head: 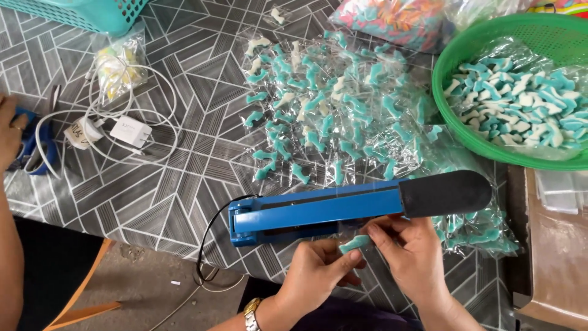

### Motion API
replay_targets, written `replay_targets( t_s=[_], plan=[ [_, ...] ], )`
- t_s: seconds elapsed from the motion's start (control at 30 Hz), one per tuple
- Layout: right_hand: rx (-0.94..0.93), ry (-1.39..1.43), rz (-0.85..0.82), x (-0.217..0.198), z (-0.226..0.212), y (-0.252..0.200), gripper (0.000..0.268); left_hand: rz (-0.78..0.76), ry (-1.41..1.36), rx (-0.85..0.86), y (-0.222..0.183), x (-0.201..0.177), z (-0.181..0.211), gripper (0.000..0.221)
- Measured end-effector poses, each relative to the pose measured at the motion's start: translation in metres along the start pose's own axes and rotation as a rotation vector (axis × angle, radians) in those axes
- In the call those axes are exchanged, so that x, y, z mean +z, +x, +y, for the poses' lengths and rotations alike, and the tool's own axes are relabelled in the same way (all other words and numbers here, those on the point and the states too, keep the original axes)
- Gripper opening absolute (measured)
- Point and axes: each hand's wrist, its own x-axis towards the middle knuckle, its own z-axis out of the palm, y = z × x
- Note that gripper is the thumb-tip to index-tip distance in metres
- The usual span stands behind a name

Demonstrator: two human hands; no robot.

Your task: Sealing individual blue and white candies into small plastic bags using a manual heat sealer.

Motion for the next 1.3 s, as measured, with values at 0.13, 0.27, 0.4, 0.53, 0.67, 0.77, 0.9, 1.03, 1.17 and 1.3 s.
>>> replay_targets(
  t_s=[0.13,0.27,0.4,0.53,0.67,0.77,0.9,1.03,1.17,1.3],
  plan=[
    [-0.312,-0.159,0.074,0.003,0.02,-0.008,0.017,-0.003,-0.208,-0.129,0.005,0.006,-0.002,0.032],
    [-0.853,-0.343,0.132,-0.005,0.016,-0.014,0.023,0.027,-0.168,-0.019,0.007,0.008,-0.001,0.035],
    [-0.825,-0.564,-0.173,-0.003,0.032,-0.013,0.05,0.052,-0.192,0.073,0.016,0.004,-0.026,0.037],
    [-0.875,-0.718,-0.229,0.001,0.018,-0.002,0.091,0.003,-0.302,0.047,0.012,-0.002,-0.03,0.036],
    [-0.962,-0.871,-0.153,0.009,0.01,0.01,0.104,-0.046,-0.237,0.117,0.018,-0.01,-0.04,0.038],
    [-0.973,-0.877,-0.183,0.014,0.013,0.015,0.097,-0.014,-0.228,0.142,0.023,-0.012,-0.047,0.041],
    [-1.003,-0.711,-0.247,0.007,-0.001,0.025,0.099,-0.036,-0.189,0.124,0.016,-0.006,-0.027,0.038],
    [-0.938,-0.6,-0.288,0.003,-0.002,0.029,0.101,-0.012,-0.302,0.057,0.018,-0.002,-0.028,0.04],
    [-0.973,-0.532,-0.218,-0.005,0.004,0.019,0.093,-0.018,-0.339,0.006,0.011,-0.001,-0.015,0.044],
    [-1.153,-0.386,-0.015,-0.045,-0.046,-0.029,0.038,-0.036,-0.318,0.026,0.011,0.0,-0.01,0.045]
  ],
)
